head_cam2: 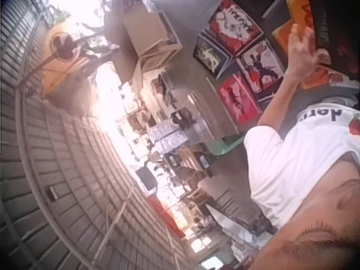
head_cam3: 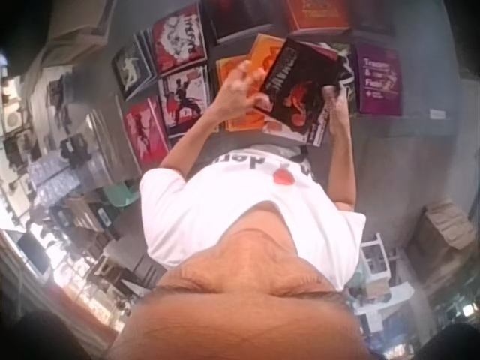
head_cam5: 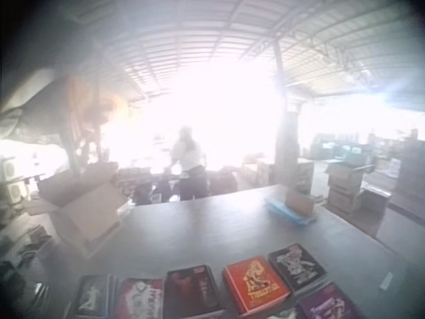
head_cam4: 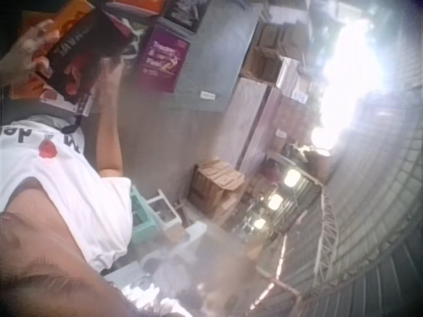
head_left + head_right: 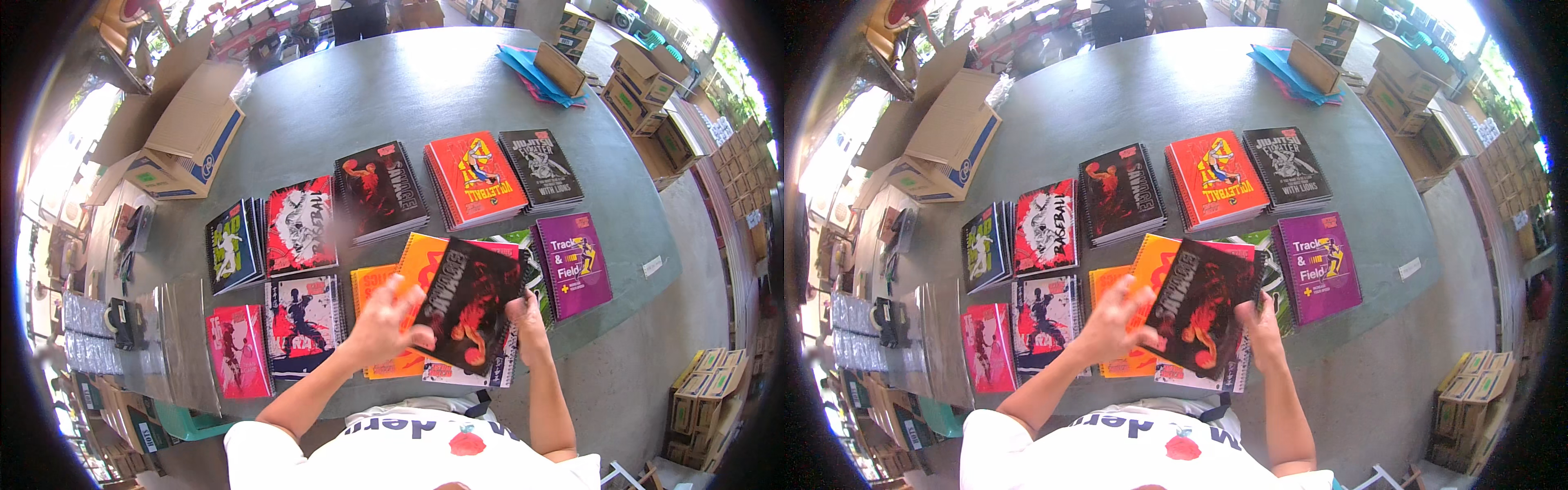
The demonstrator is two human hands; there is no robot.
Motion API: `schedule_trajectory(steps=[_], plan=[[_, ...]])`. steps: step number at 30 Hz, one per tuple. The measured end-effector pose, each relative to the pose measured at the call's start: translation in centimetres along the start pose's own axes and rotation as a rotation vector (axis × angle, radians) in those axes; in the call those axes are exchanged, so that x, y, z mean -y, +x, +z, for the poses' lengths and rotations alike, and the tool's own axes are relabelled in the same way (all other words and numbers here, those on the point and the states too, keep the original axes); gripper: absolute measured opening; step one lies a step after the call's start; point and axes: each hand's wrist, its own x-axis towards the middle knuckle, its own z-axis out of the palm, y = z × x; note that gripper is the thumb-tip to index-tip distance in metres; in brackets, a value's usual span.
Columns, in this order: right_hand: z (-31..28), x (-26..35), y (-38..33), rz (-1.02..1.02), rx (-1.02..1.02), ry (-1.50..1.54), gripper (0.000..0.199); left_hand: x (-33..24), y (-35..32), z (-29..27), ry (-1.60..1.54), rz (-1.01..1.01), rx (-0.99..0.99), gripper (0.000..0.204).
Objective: The person wraps notebooks in plastic film and secures them with adhesive tape.
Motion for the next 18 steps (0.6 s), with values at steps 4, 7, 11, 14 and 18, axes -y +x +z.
schedule_trajectory(steps=[4,7,11,14,18], plan=[[0.8,-0.9,-0.5,-0.113,-0.007,-0.123,0.062,0.2,1.2,1.3,-0.368,-0.392,0.089,0.047],[-0.4,-0.8,-1.0,-0.074,0.029,-0.04,0.057,-0.7,1.9,1.6,-0.497,-0.271,0.033,0.039],[-3.0,-0.1,-4.8,-0.056,0.057,0.25,0.055,6.2,5.4,-2.2,0.423,-0.432,-0.369,0.047],[-5.5,-0.8,-7.2,-0.01,0.021,0.454,0.051,11.7,3.2,-2.3,0.737,-0.536,0.0,0.049],[-8.6,-3.9,-8.4,0.051,-0.097,0.403,0.044,9.8,6.2,-6.7,0.27,-0.77,0.05,0.034]])
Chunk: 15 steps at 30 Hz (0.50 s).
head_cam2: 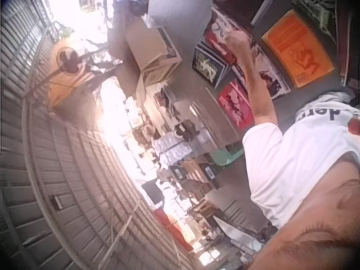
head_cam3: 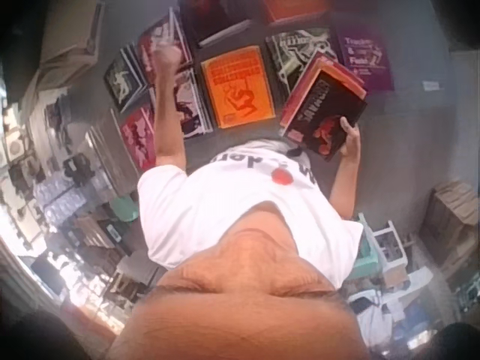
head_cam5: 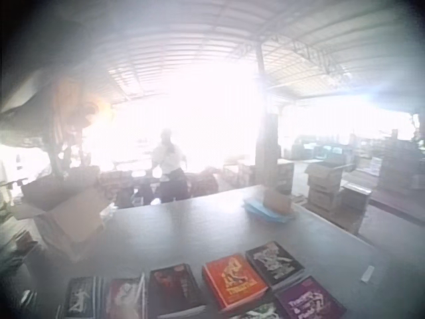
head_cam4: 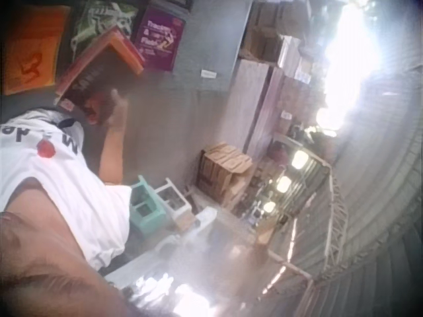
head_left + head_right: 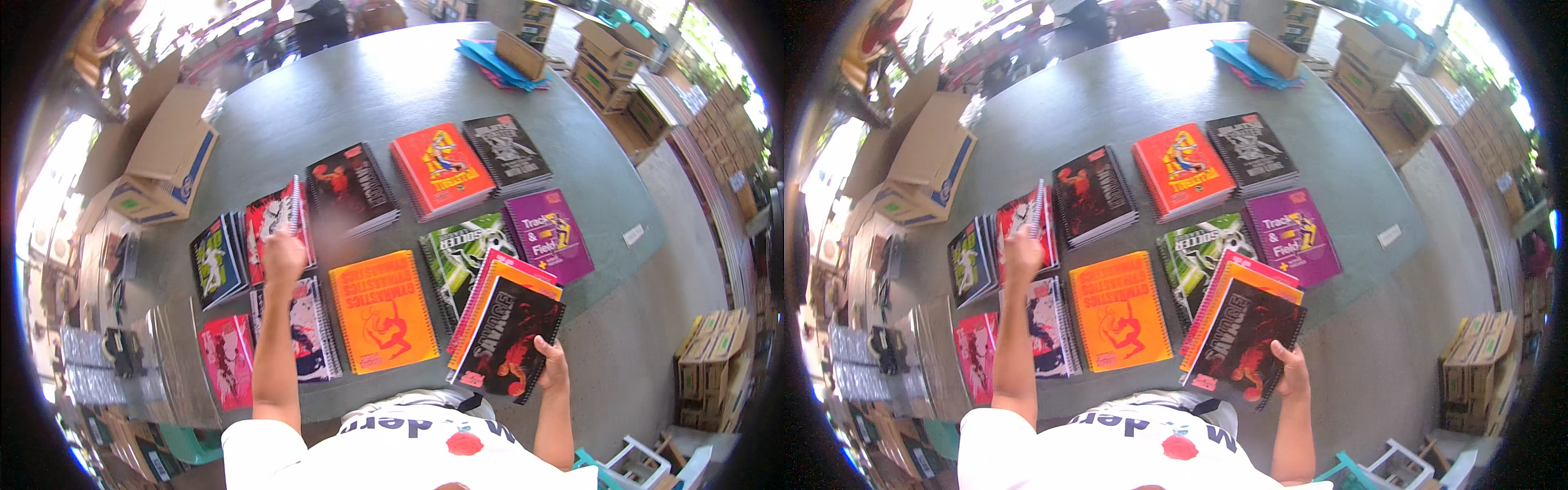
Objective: The person wraps notebooks in plastic film and secures them with adhesive tape.
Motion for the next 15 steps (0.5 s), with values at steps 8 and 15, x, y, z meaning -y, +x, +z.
schedule_trajectory(steps=[8,15], plan=[[-2.1,-0.3,0.4,0.088,0.009,0.273,0.073,-10.9,-8.5,2.5,-0.676,1.301,0.33,0.028],[0.2,-2.8,-1.9,-0.051,-0.067,-0.078,0.044,-18.1,-5.7,10.9,-0.257,0.842,0.158,0.061]])
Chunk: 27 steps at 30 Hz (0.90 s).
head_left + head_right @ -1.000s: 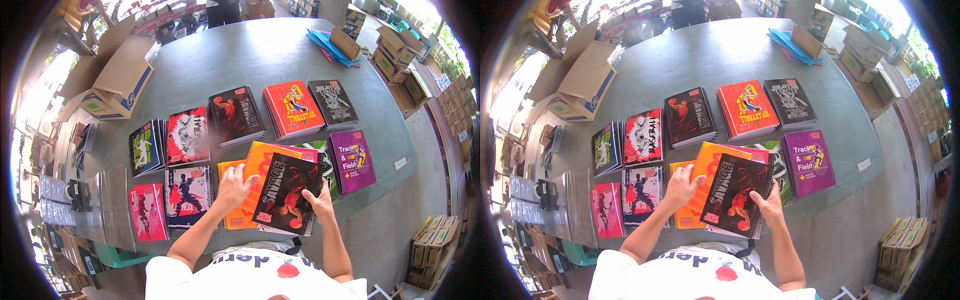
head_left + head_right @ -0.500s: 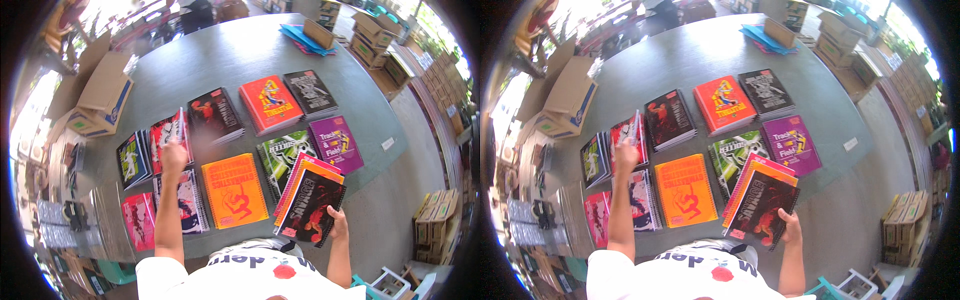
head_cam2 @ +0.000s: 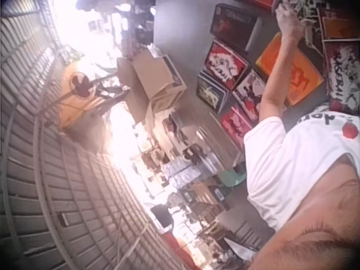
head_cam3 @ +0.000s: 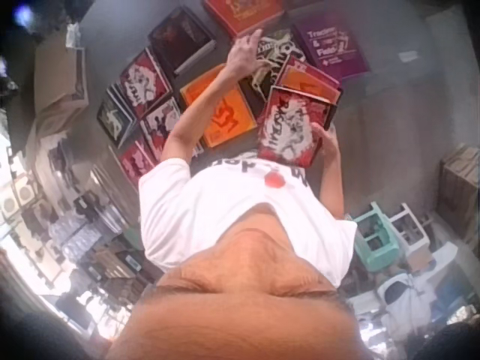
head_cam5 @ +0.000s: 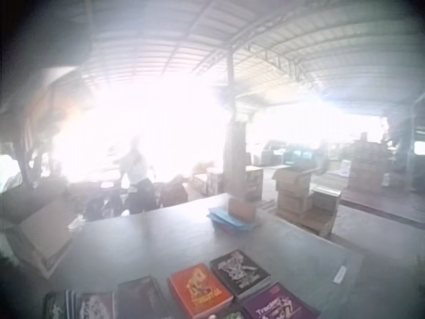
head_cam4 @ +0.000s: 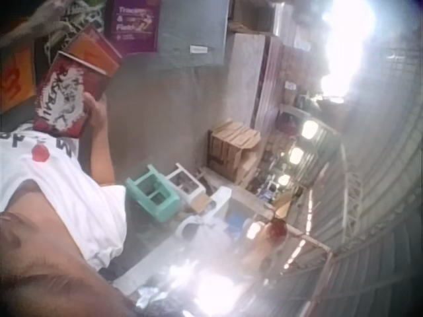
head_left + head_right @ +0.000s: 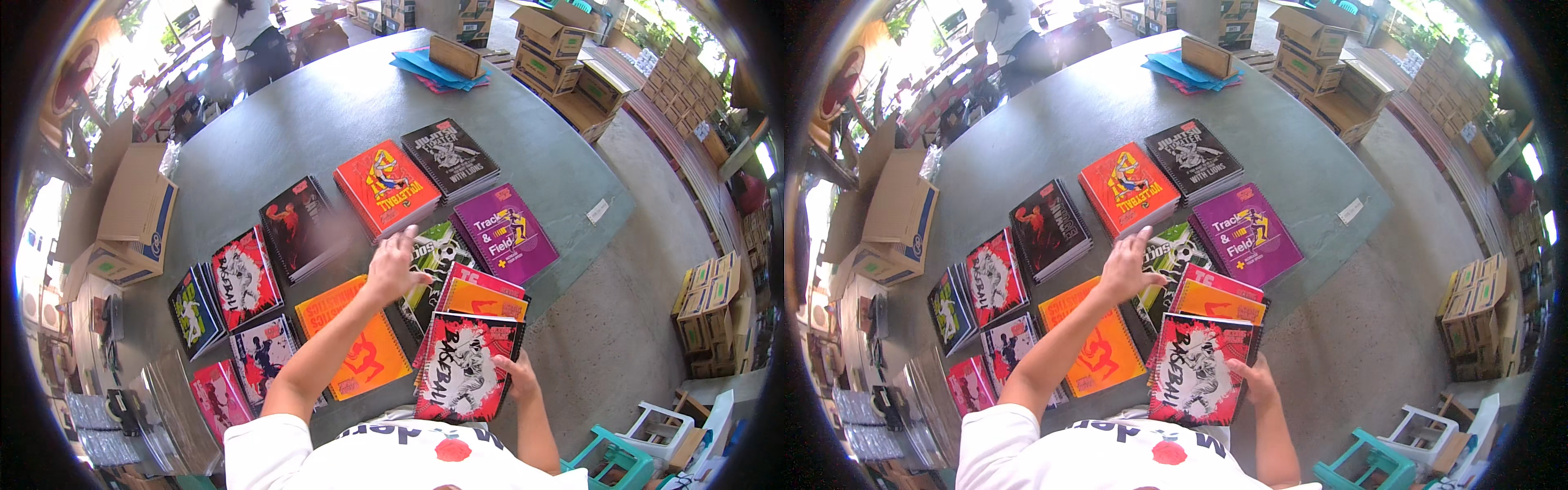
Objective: The person wraps notebooks in plastic film and secures them with adhesive tape.
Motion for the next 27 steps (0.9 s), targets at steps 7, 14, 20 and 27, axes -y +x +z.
schedule_trajectory(steps=[7,14,20,27], plan=[[0.8,-2.8,-1.6,-0.069,-0.035,0.117,0.059,2.3,3.1,-1.2,-0.089,0.03,-0.131,0.021],[0.2,-0.9,-1.5,-0.053,-0.141,0.159,0.05,-4.1,4.3,-15.6,-0.382,0.066,-0.327,0.008],[-1.0,-0.5,-1.8,0.043,0.005,0.547,0.081,-5.5,3.6,-5.9,-0.497,0.163,0.359,0.03],[-0.7,-2.2,-3.0,0.02,-0.127,0.213,0.053,5.1,8.0,2.6,0.304,0.148,0.008,0.047]])
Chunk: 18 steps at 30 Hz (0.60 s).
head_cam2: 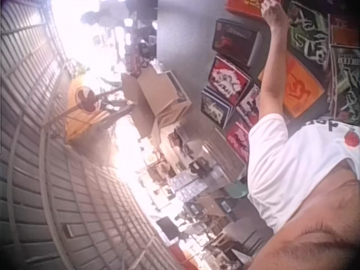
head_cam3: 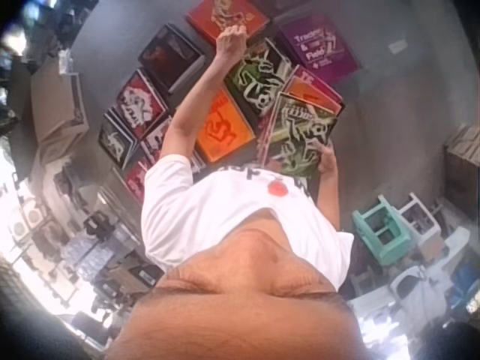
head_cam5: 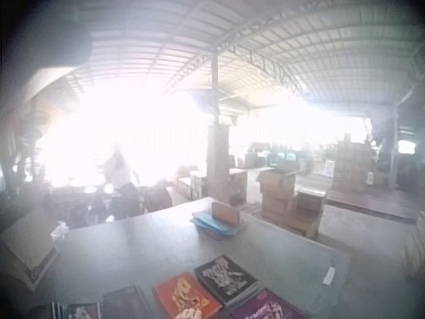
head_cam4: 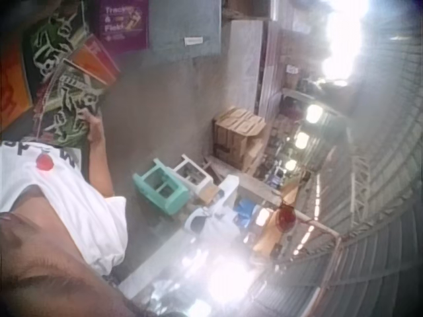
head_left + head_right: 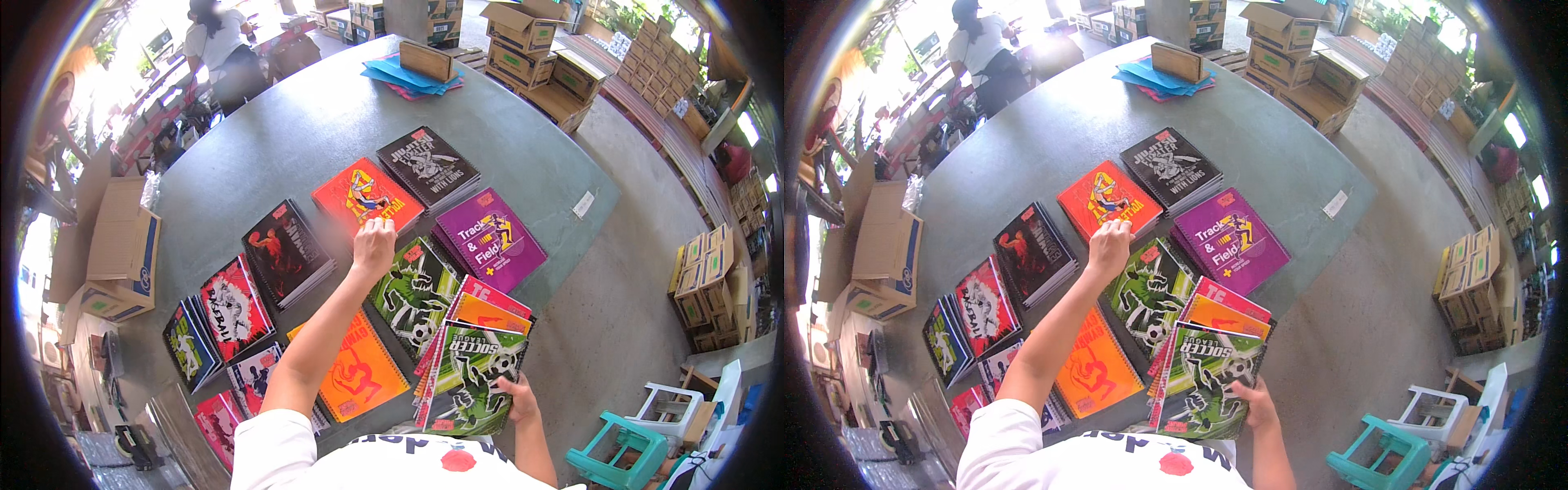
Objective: The person wraps notebooks in plastic film and secures them with adhesive tape.
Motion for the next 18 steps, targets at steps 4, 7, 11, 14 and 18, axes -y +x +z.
schedule_trajectory(steps=[4,7,11,14,18], plan=[[-0.9,-0.2,1.3,0.124,0.097,0.34,0.049,-1.0,-0.2,-1.8,0.271,0.067,-0.264,0.036],[-0.3,0.3,1.5,0.038,0.123,0.098,0.049,1.4,-0.3,-1.5,0.401,0.018,-0.096,0.037],[-0.8,0.3,1.4,0.118,0.108,0.232,0.052,-0.8,0.4,-8.2,-0.1,-0.053,-0.277,0.017],[-0.9,0.7,1.3,0.107,0.139,0.274,0.076,-4.3,-2.0,-14.9,-0.843,0.411,-0.101,0.019],[1.7,2.7,0.4,-0.005,0.185,0.322,0.095,-7.1,-5.4,-8.8,-0.638,0.924,0.464,0.038]])
